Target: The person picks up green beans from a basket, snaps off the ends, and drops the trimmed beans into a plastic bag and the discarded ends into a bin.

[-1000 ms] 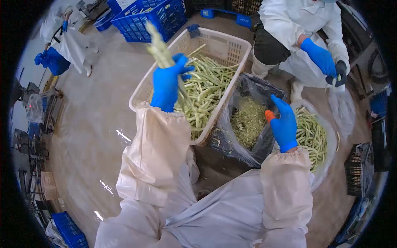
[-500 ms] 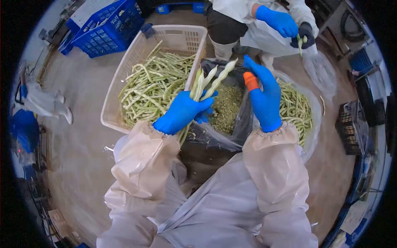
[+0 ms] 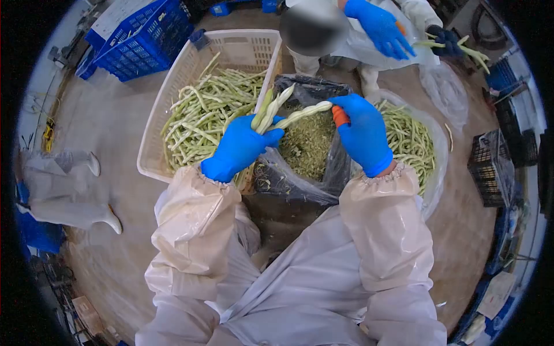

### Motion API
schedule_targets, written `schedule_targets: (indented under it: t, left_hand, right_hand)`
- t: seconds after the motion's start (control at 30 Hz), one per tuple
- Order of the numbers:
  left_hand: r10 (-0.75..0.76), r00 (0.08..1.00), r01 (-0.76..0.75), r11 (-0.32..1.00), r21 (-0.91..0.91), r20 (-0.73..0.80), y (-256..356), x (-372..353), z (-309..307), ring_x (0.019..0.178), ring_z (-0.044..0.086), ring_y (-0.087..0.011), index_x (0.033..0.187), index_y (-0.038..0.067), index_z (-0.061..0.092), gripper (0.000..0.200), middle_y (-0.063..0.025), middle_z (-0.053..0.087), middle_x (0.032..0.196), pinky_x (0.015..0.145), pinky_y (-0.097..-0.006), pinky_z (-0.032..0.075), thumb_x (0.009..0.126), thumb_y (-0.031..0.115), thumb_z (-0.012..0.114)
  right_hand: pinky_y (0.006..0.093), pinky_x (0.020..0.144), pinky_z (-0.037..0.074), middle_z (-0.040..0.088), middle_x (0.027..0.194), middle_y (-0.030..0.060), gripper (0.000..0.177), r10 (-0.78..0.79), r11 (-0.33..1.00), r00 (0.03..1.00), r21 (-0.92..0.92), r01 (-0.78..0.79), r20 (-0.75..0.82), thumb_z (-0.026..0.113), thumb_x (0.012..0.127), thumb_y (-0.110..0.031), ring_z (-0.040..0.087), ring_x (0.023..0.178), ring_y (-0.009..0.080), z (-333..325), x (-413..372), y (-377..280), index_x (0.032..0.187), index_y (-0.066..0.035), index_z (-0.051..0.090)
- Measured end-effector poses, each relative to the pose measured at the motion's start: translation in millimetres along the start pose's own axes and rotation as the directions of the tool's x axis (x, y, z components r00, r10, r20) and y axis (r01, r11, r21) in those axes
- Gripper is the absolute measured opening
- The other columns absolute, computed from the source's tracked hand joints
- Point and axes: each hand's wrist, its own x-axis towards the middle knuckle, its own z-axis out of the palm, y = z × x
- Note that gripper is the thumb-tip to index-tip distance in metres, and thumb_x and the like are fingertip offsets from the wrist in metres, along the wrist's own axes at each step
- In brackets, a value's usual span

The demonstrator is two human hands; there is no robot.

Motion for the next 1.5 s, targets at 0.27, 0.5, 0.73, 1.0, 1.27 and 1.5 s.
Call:
schedule_targets:
  t: [0.27, 0.5, 0.73, 1.0, 1.27, 1.5]
  left_hand:
    - [0.033, 0.983, 0.031, 0.938, -0.344, 0.18, 8, -8, 26, 0.068, 0.062, -0.0131, 0.104, 0.0, 0.063, 0.033, -0.0073, 0.067, 0.079, 0.063, -0.0277, 0.049, 0.082, 0.024, 0.065]
    - [-0.024, 0.998, 0.047, 0.905, -0.423, 0.058, 11, 0, 5, 0.076, 0.065, -0.0165, 0.104, -0.003, 0.061, 0.028, -0.011, 0.067, 0.084, 0.067, -0.0276, 0.051, 0.086, 0.018, 0.062]
    - [-0.071, 0.995, 0.098, 0.81, -0.578, 0.069, 20, 0, 11, 0.08, 0.065, -0.0204, 0.107, -0.005, 0.058, 0.033, -0.0121, 0.065, 0.091, 0.074, -0.0318, 0.052, 0.089, 0.022, 0.058]
    - [-0.003, 0.934, -0.324, 0.422, -0.847, -0.358, -13, 27, -55, 0.105, 0.057, -0.0278, 0.126, 0.0, 0.043, 0.043, -0.0171, 0.055, 0.117, 0.086, -0.0388, 0.048, 0.092, 0.024, 0.052]
    - [0.112, 0.95, -0.312, 0.248, -0.917, -0.292, 4, 19, -39, 0.128, 0.036, -0.0317, 0.138, 0.005, 0.027, 0.053, -0.0186, 0.036, 0.138, 0.105, -0.0464, 0.035, 0.093, 0.021, 0.049]
    - [0.165, 0.95, -0.294, 0.181, -0.939, -0.265, 8, 21, -25, 0.13, 0.033, -0.0307, 0.139, 0.007, 0.027, 0.051, -0.0168, 0.035, 0.139, 0.108, -0.0477, 0.031, 0.094, 0.02, 0.047]
  right_hand:
    - [0.0264, 0.055, 0.044, 0.062, 0.075, 0.0046, 0.016, 0.435, 0.151, 0.83, 0.881, -0.448, 0.348, 0.056, 0.084, -0.01, 0.056, 0.064, 0.0126, 6, 6, -1, 0.094, 0.0, 0.065]
    - [0.0255, 0.055, 0.045, 0.064, 0.081, 0.0065, 0.017, 0.423, 0.438, 0.866, 0.776, -0.454, 0.268, 0.058, 0.085, -0.012, 0.057, 0.065, 0.0108, 15, 2, -31, 0.095, 0.001, 0.064]
    - [0.0342, 0.064, 0.048, 0.064, 0.081, 0.0131, 0.014, 0.267, 0.756, 0.938, 0.555, -0.346, 0.221, 0.06, 0.08, -0.011, 0.062, 0.07, 0.0247, 43, -19, -34, 0.091, -0.004, 0.064]
    - [0.0396, 0.073, 0.048, 0.064, 0.086, 0.0156, 0.02, 0.143, 0.931, 0.94, 0.279, -0.234, 0.309, 0.06, 0.074, -0.009, 0.061, 0.08, 0.0329, 24, -16, -22, 0.092, -0.007, 0.067]
    - [0.0328, 0.081, 0.049, 0.067, 0.097, 0.0107, 0.031, 0.243, 0.668, 0.906, 0.618, -0.416, 0.347, 0.058, 0.085, -0.01, 0.063, 0.083, 0.0211, 30, -8, -25, 0.115, -0.003, 0.06]
    - [0.0269, 0.07, 0.048, 0.066, 0.098, 0.011, 0.031, 0.187, 0.108, 0.716, 0.71, -0.696, 0.673, 0.055, 0.089, -0.02, 0.06, 0.078, 0.0148, 36, -10, -50, 0.107, 0.005, 0.061]
